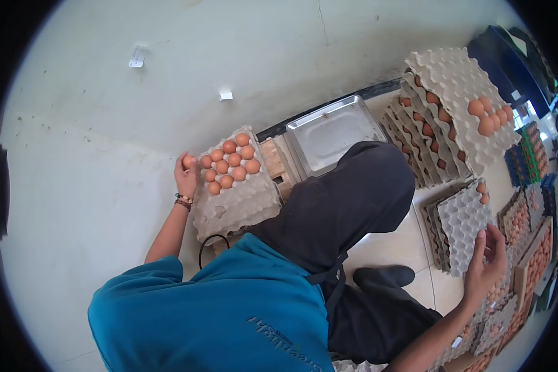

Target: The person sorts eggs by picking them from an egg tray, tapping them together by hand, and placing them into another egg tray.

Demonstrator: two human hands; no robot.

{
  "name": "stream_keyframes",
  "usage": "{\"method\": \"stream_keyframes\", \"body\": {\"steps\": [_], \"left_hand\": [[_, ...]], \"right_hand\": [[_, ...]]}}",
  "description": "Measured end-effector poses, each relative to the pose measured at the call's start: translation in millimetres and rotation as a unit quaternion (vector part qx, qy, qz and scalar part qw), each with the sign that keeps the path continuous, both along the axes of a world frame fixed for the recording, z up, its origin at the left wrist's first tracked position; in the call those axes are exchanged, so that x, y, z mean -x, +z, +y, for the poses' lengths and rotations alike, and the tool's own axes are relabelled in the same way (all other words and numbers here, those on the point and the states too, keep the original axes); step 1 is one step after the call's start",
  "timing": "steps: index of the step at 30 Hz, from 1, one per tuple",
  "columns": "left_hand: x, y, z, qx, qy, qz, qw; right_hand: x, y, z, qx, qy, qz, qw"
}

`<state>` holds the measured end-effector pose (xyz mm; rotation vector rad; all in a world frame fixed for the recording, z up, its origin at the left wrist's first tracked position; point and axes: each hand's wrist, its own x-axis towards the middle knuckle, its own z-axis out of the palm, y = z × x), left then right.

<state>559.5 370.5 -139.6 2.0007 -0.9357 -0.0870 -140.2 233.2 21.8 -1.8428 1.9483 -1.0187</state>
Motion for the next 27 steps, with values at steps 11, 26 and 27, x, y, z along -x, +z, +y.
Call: {"method": "stream_keyframes", "body": {"steps": [11, 26, 27], "left_hand": [[-24, -28, 24, -0.041, 0.000, 0.015, 0.999], [199, 118, -153, 0.181, -0.269, -0.122, 0.938], [243, 129, -169, 0.204, -0.326, -0.094, 0.918]], "right_hand": [[-3, -18, -11, -0.028, 0.015, 0.000, 0.999], [228, -142, -96, -0.135, -0.258, -0.134, 0.947], [235, -155, -101, -0.203, -0.281, -0.090, 0.934]]}}
